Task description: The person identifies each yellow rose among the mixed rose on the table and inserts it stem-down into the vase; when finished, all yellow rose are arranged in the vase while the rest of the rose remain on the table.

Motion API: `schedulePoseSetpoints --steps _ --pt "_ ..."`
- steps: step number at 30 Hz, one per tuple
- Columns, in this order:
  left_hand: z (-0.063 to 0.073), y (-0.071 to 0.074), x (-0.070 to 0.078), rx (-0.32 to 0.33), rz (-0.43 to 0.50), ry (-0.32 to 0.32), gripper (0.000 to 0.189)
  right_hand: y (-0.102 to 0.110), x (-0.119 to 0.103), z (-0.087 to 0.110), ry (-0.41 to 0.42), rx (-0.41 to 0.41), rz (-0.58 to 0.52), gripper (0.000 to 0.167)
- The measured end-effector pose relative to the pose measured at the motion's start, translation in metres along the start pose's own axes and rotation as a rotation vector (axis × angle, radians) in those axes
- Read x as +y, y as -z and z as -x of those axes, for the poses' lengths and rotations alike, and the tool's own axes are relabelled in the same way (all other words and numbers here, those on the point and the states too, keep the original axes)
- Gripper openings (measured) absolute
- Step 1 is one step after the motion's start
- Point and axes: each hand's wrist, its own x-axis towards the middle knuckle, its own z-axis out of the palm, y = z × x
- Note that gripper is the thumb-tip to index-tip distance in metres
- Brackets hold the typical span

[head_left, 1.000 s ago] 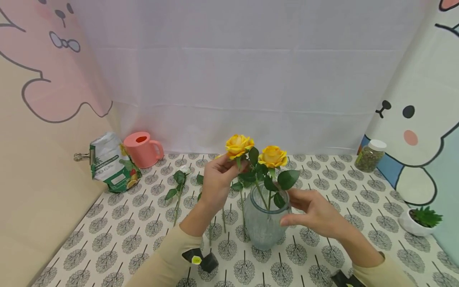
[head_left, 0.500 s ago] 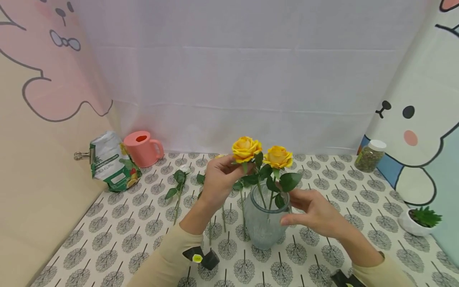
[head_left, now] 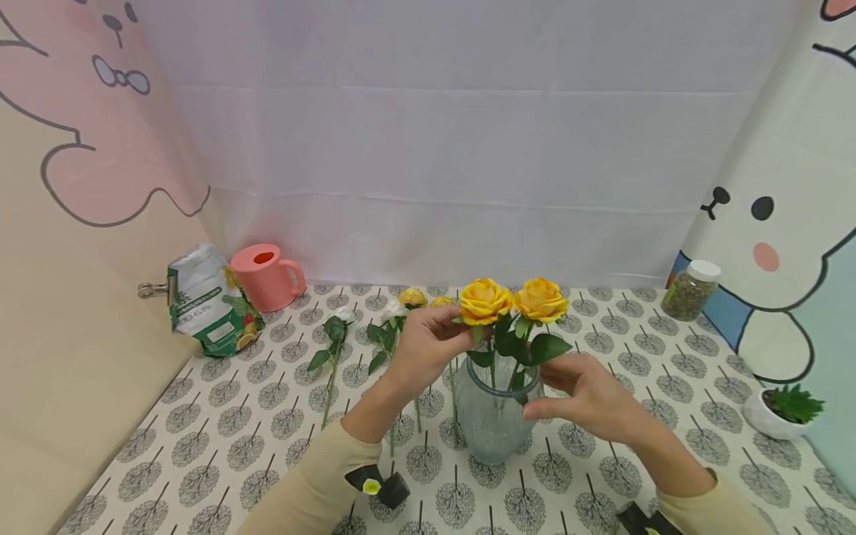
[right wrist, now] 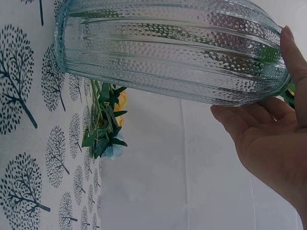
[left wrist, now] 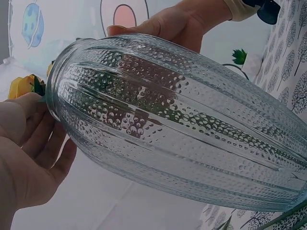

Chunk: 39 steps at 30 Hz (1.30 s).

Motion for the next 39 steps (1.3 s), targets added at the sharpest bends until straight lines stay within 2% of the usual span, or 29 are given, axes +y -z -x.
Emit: schedulePoseSetpoints --steps 7,12,15,17,19,21,23,28,34,36,39 --pt "-0.001 0.004 -0.005 0.003 0.011 0.083 0.024 0.000 0.000 0.000 0.006 -0.002 -0.003 0.055" --pt "-0.004 0.019 -0.006 0.005 -0.011 0.125 0.023 0.002 0.000 0.001 -0.001 0.004 -0.001 0.053" --pt "-0.007 0.034 -0.008 0.079 -0.179 0.074 0.022 0.003 0.001 0.002 -0.005 0.005 0.000 0.053" --pt "-0.011 0.045 -0.012 0.159 -0.335 0.032 0.020 0.003 0.001 0.003 -0.009 0.010 0.005 0.052" --pt "-0.013 0.056 -0.020 0.253 -0.461 0.015 0.018 0.003 0.001 0.004 -0.018 0.015 0.011 0.052" --pt "-0.015 0.066 -0.029 0.325 -0.541 0.029 0.015 0.003 0.001 0.005 -0.022 0.017 0.013 0.052" --pt "-0.016 0.074 -0.037 0.372 -0.584 0.057 0.014 0.003 0.002 0.005 -0.023 0.017 0.013 0.052" --pt "-0.016 0.086 -0.058 0.431 -0.718 0.134 0.011 0.003 0.001 0.005 -0.002 0.012 -0.002 0.052" --pt "-0.015 0.094 -0.075 0.435 -0.828 0.262 0.011 0.002 0.001 0.003 0.012 0.000 -0.010 0.055" --pt "-0.016 0.095 -0.079 0.404 -0.860 0.323 0.011 0.002 0.001 0.002 0.003 -0.004 -0.006 0.055" --pt "-0.022 0.095 -0.085 0.319 -0.929 0.405 0.013 0.002 0.001 0.001 -0.009 -0.007 0.000 0.055"
